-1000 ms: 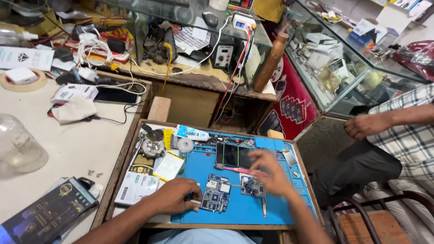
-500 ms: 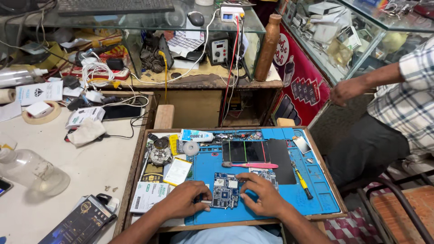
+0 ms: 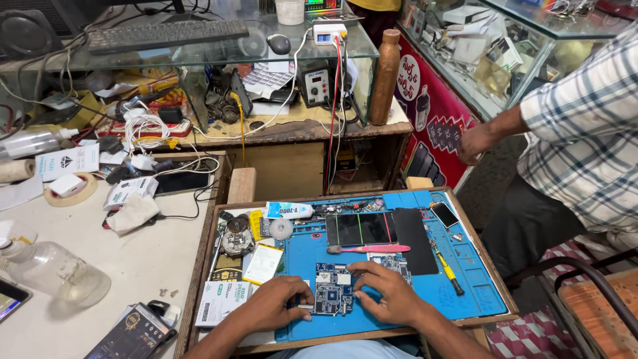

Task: The person handles a small circuit board on a blue work mat, repeatedly picking it up, turning it over, and pointing at specific components. The person also briefly handles a second circuit board and a small metal piece.

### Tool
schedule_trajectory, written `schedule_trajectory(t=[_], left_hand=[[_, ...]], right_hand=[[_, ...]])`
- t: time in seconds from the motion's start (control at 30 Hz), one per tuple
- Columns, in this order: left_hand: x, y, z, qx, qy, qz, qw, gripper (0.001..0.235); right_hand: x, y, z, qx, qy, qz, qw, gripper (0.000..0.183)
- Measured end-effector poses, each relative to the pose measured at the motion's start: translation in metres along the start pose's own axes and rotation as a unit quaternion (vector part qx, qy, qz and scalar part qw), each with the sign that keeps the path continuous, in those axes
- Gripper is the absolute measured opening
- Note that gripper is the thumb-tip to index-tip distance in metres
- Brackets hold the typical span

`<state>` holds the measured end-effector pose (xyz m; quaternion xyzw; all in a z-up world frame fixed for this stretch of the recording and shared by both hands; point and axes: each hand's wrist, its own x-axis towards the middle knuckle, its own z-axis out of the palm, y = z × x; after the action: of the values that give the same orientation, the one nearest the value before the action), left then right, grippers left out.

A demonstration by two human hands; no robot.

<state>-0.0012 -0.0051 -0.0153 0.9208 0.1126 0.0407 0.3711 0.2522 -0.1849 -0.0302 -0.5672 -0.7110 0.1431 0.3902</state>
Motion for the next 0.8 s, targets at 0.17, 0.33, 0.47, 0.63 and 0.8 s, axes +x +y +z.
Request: schedule_trajectory(t=[0.17,0.33,0.47,0.63,0.8], left_hand=[[-0.002,-0.005,0.005,-0.003,0.018,0.023,1.000,0.028],[0.002,-0.006,0.001,-0.006,-0.002,0.001,1.000,0.031],[0.001,-0.007,0.003,0.003,0.013,0.021,1.000,0.035],[-0.002,-0.010,0.003,-0.007,-0.002,0.020,1.000,0.042],[-0.001,-0.009,-0.001,0.013,0.015,0.045,0.999,0.041]], right_hand=[[-0.003,-0.003,0.004,-0.033,0.001,-0.009,0.999,0.010],[0.000,-0.005,0.000,-0.026,-0.005,-0.011,1.000,0.009],[-0.001,-0.004,0.002,-0.055,0.000,-0.006,0.998,0.010],[0.001,0.000,0.007,-0.083,0.004,0.036,0.996,0.012],[0.003,0.000,0.007,-0.081,-0.003,0.054,0.995,0.012]])
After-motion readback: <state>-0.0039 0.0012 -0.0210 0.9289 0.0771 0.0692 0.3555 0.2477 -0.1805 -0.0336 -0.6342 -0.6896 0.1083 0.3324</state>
